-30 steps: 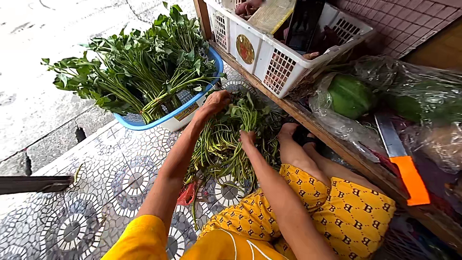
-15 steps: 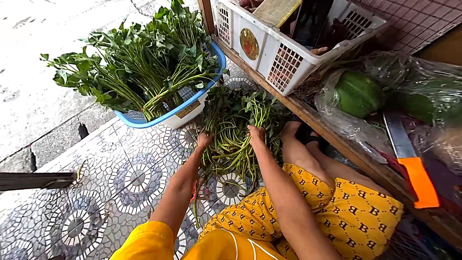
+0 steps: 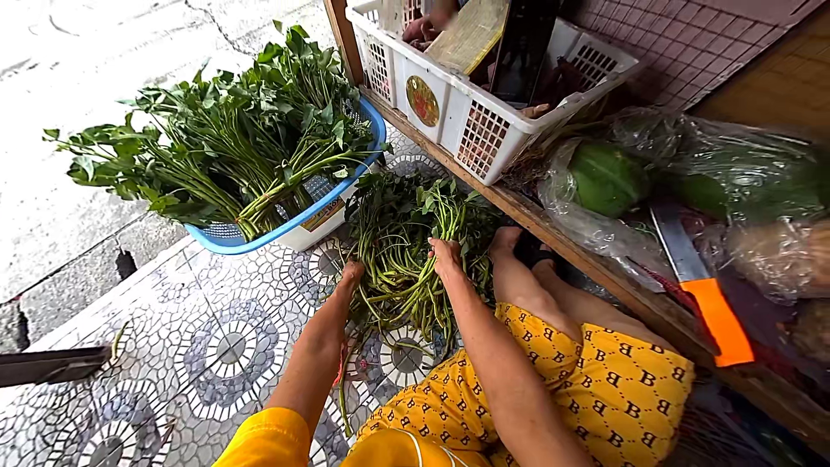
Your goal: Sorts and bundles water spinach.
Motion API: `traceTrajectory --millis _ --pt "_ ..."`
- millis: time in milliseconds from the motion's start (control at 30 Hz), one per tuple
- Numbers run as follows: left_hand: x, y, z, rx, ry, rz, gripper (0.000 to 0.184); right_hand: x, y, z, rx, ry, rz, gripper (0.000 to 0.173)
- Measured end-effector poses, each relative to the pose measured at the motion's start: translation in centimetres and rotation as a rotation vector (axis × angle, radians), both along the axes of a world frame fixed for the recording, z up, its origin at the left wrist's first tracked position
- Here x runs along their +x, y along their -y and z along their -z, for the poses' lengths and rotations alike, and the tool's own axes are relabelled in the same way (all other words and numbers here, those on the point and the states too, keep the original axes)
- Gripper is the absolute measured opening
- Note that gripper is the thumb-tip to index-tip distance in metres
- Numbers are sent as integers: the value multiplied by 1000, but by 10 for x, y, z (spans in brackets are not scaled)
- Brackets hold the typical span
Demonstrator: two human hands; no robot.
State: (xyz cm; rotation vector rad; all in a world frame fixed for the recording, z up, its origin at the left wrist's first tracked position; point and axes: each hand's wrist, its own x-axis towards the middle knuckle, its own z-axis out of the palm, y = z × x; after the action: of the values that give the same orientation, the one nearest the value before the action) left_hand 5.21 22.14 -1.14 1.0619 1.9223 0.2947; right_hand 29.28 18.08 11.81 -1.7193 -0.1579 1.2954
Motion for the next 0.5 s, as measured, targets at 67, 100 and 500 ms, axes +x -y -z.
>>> traceTrajectory --millis 67,100,500 --pt "3 1 -4 47 88 -30 39 -1 -1 1 -8 5 -6 26" --pt "3 1 -6 69 149 -64 38 -1 -1 2 -11 3 -16 26" --pt "-9 -2 -3 221 160 -67 46 -3 0 3 -19 -9 -43 29"
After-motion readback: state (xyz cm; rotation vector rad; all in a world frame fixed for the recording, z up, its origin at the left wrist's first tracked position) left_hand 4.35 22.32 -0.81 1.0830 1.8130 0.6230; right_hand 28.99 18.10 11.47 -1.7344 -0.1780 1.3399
